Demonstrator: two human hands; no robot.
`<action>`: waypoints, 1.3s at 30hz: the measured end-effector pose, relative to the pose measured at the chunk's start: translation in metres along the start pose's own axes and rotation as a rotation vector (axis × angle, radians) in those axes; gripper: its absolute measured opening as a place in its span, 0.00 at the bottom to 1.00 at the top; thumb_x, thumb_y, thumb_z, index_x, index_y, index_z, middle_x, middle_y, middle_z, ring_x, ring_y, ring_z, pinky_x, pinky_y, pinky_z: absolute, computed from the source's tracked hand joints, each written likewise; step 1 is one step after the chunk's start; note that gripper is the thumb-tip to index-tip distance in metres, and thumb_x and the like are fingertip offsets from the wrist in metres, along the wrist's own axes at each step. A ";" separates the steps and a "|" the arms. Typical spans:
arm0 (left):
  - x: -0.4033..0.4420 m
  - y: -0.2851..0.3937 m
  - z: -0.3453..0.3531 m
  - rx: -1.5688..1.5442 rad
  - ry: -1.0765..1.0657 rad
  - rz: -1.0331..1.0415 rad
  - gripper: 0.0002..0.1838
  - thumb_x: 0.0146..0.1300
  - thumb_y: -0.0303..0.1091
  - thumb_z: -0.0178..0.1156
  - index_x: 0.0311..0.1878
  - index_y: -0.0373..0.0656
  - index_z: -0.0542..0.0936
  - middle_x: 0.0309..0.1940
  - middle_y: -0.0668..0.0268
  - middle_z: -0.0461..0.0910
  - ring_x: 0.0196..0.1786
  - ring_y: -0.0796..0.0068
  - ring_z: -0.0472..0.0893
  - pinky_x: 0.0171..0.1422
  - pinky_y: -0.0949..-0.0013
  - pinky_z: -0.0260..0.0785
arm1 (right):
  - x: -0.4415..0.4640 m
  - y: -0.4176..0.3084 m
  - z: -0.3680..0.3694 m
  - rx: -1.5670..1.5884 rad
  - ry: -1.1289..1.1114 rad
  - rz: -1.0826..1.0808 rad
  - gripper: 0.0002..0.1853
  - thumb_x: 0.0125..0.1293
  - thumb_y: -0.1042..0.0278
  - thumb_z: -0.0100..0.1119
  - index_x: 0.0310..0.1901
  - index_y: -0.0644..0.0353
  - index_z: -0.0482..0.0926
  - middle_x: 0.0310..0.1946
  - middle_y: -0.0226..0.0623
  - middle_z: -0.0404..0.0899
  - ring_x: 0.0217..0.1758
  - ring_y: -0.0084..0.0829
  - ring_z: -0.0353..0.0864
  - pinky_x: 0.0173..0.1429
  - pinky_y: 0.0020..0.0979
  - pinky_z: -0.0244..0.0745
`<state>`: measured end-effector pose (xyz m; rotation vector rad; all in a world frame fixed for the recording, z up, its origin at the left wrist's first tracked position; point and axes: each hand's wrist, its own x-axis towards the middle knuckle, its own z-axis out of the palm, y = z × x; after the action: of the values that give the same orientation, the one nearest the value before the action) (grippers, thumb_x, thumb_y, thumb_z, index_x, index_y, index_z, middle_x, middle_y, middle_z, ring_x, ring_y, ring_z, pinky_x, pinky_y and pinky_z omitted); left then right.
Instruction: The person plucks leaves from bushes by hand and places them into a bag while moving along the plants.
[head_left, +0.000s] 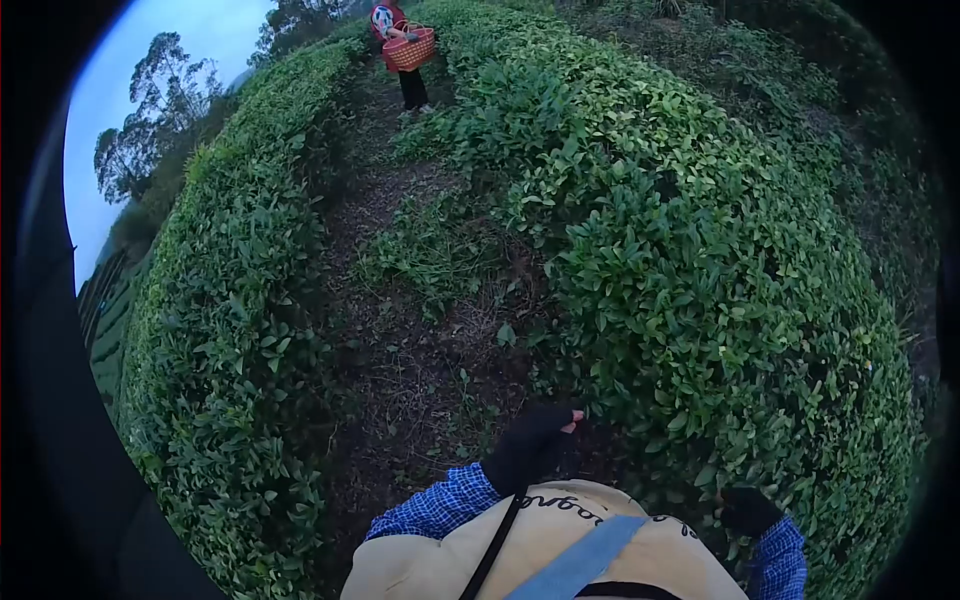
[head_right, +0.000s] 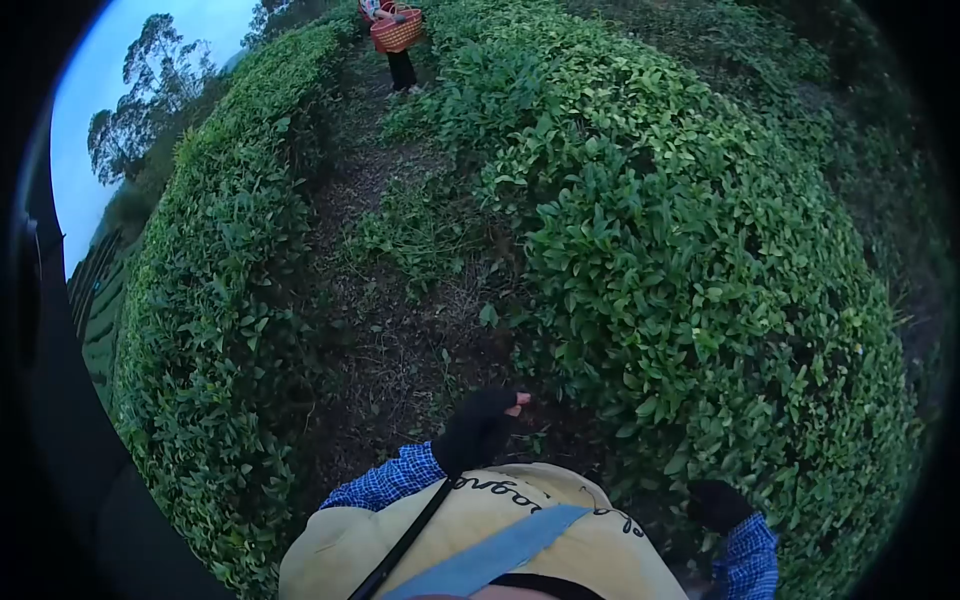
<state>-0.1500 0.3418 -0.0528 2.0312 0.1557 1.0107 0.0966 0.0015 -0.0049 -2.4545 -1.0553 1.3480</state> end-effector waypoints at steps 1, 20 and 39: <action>0.002 0.002 -0.003 -0.006 0.006 -0.027 0.10 0.57 0.22 0.56 0.44 0.40 0.76 0.39 0.59 0.79 0.42 0.64 0.80 0.46 0.64 0.71 | 0.006 0.065 0.044 0.322 -0.256 0.058 0.25 0.60 0.53 0.54 0.55 0.61 0.70 0.51 0.46 0.73 0.55 0.42 0.72 0.57 0.38 0.67; 0.028 -0.018 0.007 -0.029 -0.249 -0.120 0.09 0.63 0.27 0.49 0.43 0.36 0.76 0.40 0.57 0.78 0.42 0.68 0.78 0.47 0.67 0.72 | -0.036 -0.004 0.159 -0.052 -0.253 0.130 0.14 0.57 0.63 0.52 0.42 0.60 0.77 0.39 0.44 0.77 0.44 0.43 0.77 0.49 0.37 0.72; 0.038 -0.009 -0.017 0.054 -0.375 0.029 0.13 0.55 0.18 0.53 0.44 0.40 0.75 0.38 0.59 0.79 0.42 0.63 0.79 0.47 0.65 0.70 | 0.151 0.001 0.100 -0.388 0.930 0.103 0.19 0.55 0.73 0.48 0.50 0.49 0.75 0.44 0.40 0.75 0.45 0.41 0.76 0.41 0.40 0.74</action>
<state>-0.1342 0.3751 -0.0312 2.2376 -0.0466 0.6313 0.0711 0.0780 -0.1667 -2.8867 -0.9678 -0.1012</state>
